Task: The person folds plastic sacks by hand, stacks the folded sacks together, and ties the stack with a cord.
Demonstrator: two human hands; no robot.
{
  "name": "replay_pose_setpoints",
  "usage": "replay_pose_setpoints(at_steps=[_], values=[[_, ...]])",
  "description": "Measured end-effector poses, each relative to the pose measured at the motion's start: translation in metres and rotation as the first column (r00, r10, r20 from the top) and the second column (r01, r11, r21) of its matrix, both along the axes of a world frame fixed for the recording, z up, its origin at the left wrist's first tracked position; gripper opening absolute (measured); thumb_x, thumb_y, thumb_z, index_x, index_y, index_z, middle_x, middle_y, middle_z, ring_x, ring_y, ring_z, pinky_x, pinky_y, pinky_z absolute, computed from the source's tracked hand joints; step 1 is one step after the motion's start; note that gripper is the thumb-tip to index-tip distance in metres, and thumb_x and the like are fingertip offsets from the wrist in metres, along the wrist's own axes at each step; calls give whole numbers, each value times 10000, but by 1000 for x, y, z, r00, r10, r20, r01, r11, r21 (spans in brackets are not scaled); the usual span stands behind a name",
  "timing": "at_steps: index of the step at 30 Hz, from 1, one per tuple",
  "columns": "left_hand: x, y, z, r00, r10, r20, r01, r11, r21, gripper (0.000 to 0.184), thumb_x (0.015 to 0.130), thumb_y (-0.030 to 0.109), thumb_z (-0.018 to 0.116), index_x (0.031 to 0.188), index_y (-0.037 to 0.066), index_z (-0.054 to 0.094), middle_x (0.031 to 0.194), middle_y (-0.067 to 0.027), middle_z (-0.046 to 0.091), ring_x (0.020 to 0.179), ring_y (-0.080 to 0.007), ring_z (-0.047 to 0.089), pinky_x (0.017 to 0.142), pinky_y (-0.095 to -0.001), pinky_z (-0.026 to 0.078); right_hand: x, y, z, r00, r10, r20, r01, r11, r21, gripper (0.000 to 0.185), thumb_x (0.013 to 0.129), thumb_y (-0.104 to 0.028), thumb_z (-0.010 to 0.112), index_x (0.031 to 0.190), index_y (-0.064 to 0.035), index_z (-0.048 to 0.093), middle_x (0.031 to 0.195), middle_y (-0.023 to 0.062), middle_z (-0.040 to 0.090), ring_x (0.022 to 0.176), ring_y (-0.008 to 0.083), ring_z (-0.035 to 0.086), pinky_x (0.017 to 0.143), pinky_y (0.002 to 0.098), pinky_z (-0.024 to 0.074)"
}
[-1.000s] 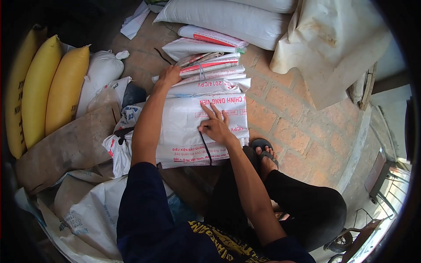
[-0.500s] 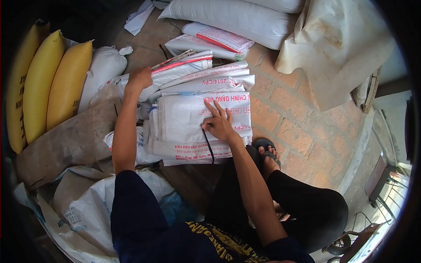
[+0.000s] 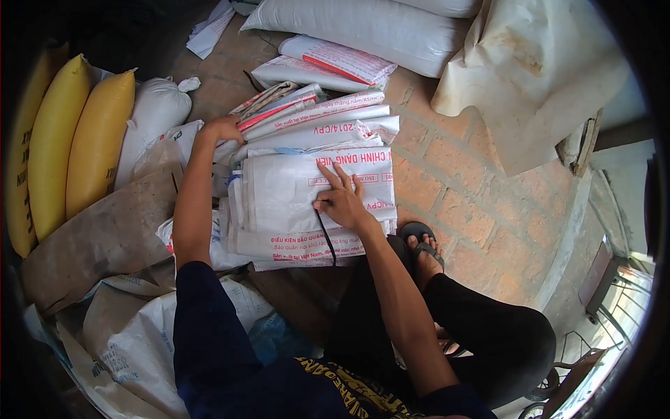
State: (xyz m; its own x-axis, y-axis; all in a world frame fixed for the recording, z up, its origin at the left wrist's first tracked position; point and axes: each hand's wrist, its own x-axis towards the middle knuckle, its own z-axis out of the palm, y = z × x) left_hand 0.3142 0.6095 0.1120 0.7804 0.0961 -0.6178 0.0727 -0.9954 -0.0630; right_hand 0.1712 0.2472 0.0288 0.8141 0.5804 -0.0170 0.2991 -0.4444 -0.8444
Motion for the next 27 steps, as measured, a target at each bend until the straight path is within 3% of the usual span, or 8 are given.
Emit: replay_pose_setpoints(at_steps=[5,7,9,13,15,21,24,27], values=[[61,-77,52,998,24,57,-20,997,-76,641,609,129,631,1240,45,558,1159,-227,605,1093,-324,582,929,-309,445,0,1,-2,1000,-12,14,12,1000,14,71,746,-259,698,763,-191,714,1533,-38,230,1428,264,133,1077,596,102],[87,-102,25,900,-7,437,101,976,-193,736,633,42,582,1355,133,471,1279,-191,544,1189,-307,519,981,-351,422,1,1,-4,1000,-18,6,18,1000,14,70,743,-256,699,760,-189,713,1534,-37,229,1427,266,135,1075,600,107],[102,-139,4,708,-395,586,437,896,76,894,640,-10,585,1455,224,303,1441,-127,391,1303,-288,404,1031,-427,386,2,2,-5,1000,-21,15,20,999,32,69,734,-251,704,752,-185,713,1535,-37,224,1426,269,144,1072,607,115],[145,-183,-43,787,-563,251,496,820,285,1089,628,125,749,1498,258,108,1532,-78,220,1382,-281,276,1085,-469,318,3,4,-6,1000,-31,2,31,999,21,73,733,-256,702,750,-185,716,1532,-32,233,1423,266,154,1076,601,118],[165,-184,-70,880,-375,293,431,888,-160,1078,647,236,780,1497,260,116,1530,-82,223,1383,-277,271,1105,-467,292,3,4,-7,1000,-31,2,31,999,11,85,736,-263,699,744,-180,717,1527,-27,246,1419,262,164,1084,585,114],[166,-200,-100,796,-405,450,430,901,52,800,719,219,708,1429,259,343,1472,-4,358,1353,-229,325,1077,-529,289,4,4,-9,999,-42,-2,42,998,56,106,753,-263,697,719,-162,687,1529,-23,245,1426,280,139,1079,604,91],[173,-208,-81,723,-412,555,390,906,165,508,696,98,713,1188,168,603,1144,-60,639,1097,-273,577,1053,-482,315,7,6,-4,999,-46,13,46,999,17,86,740,-256,695,736,-173,717,1523,-27,257,1420,254,166,1084,581,120],[176,-199,-63,367,-345,864,547,831,99,379,691,6,658,1041,151,652,1003,-60,676,923,-269,645,1037,-487,326,4,5,-8,998,-62,14,61,998,27,83,742,-262,693,739,-184,720,1526,-33,248,1423,250,163,1079,593,129]])
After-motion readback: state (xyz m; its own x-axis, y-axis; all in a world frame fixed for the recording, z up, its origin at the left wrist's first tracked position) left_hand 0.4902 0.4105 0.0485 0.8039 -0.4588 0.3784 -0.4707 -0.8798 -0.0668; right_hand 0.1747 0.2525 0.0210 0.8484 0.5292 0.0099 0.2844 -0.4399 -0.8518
